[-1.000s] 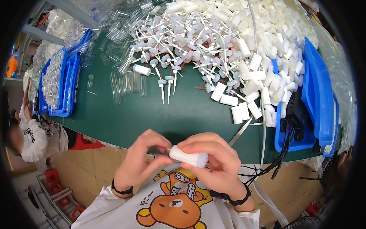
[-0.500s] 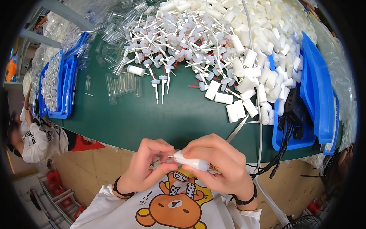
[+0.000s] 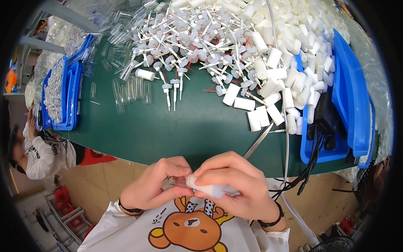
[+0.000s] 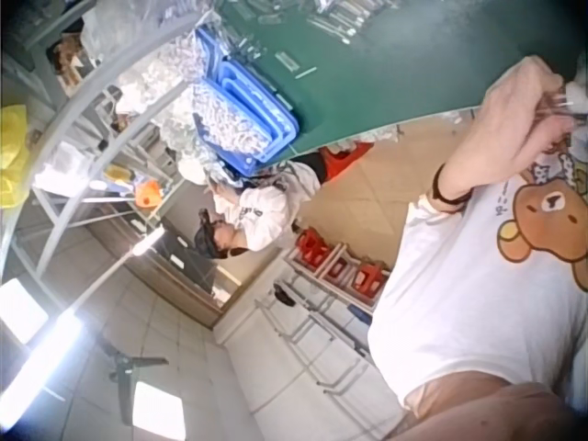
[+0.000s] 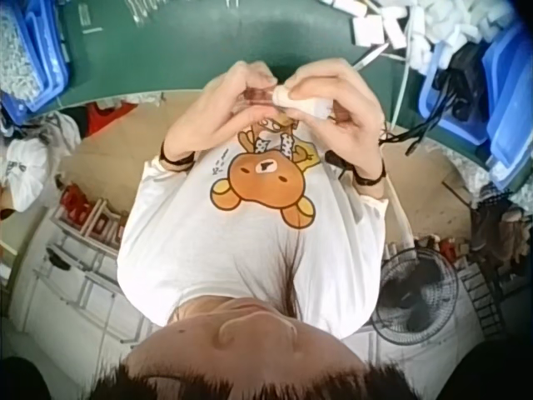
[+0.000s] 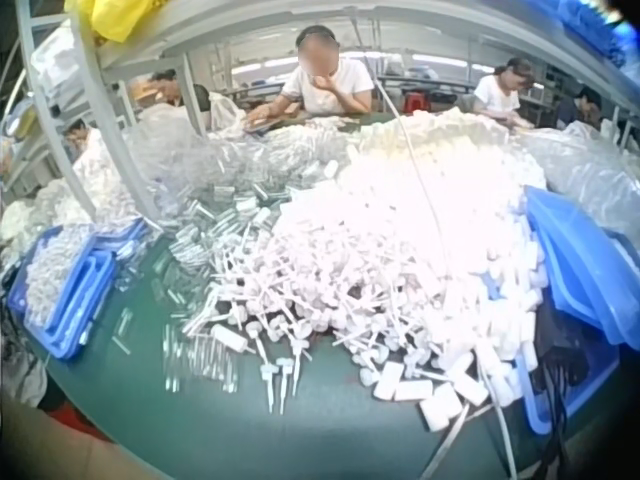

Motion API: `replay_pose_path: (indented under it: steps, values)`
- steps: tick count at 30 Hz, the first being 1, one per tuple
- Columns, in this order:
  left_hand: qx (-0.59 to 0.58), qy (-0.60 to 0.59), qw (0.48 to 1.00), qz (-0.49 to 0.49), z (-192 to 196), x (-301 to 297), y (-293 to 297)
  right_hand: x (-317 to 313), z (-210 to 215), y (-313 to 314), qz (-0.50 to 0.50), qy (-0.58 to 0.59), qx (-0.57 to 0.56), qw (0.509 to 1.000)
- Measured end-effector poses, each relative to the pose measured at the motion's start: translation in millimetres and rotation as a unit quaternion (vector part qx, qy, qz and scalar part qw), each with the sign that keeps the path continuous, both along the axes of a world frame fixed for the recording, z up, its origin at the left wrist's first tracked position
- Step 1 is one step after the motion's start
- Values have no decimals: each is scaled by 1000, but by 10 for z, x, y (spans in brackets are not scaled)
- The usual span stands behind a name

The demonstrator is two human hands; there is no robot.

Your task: The person assembles small white plastic components by hand at a factory workstation. They insert a small white rod into a cylindrical body, attach a circular disc, and then place the assembled unit into a clear plastic tube. The process is repeated continuously with parts sourced from piles on the green table.

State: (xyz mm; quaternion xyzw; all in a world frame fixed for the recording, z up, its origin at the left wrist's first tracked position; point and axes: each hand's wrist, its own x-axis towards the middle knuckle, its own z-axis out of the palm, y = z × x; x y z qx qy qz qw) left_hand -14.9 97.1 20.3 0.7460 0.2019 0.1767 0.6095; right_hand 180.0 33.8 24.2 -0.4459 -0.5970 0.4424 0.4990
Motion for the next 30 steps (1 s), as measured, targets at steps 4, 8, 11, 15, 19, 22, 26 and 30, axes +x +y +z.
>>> replay_pose_path:
  steps: [4,8,11,15,19,22,26,30]
  values:
    - [-123,-102,987,-16,-160,74,-100,65,-36,-2,29,66,-4,997]
    - [-179,-70,981,12,-158,59,-159,148,69,-15,21,-22,-16,999]
    - [-183,-50,982,15,-119,74,-155,130,45,-47,7,-24,-18,1000]
    - [-192,-27,981,28,-78,51,-156,130,-14,-76,13,-36,-14,999]
    - [-140,52,989,2,64,52,-104,142,-34,-80,61,-52,-5,997]
    - [-152,70,986,-6,101,45,-97,141,-23,-66,83,-46,8,995]
    - [-9,40,999,-35,71,52,-56,68,-31,-101,33,17,18,999]
    - [80,22,995,-63,37,56,-30,-24,-72,-149,-2,117,-26,993]
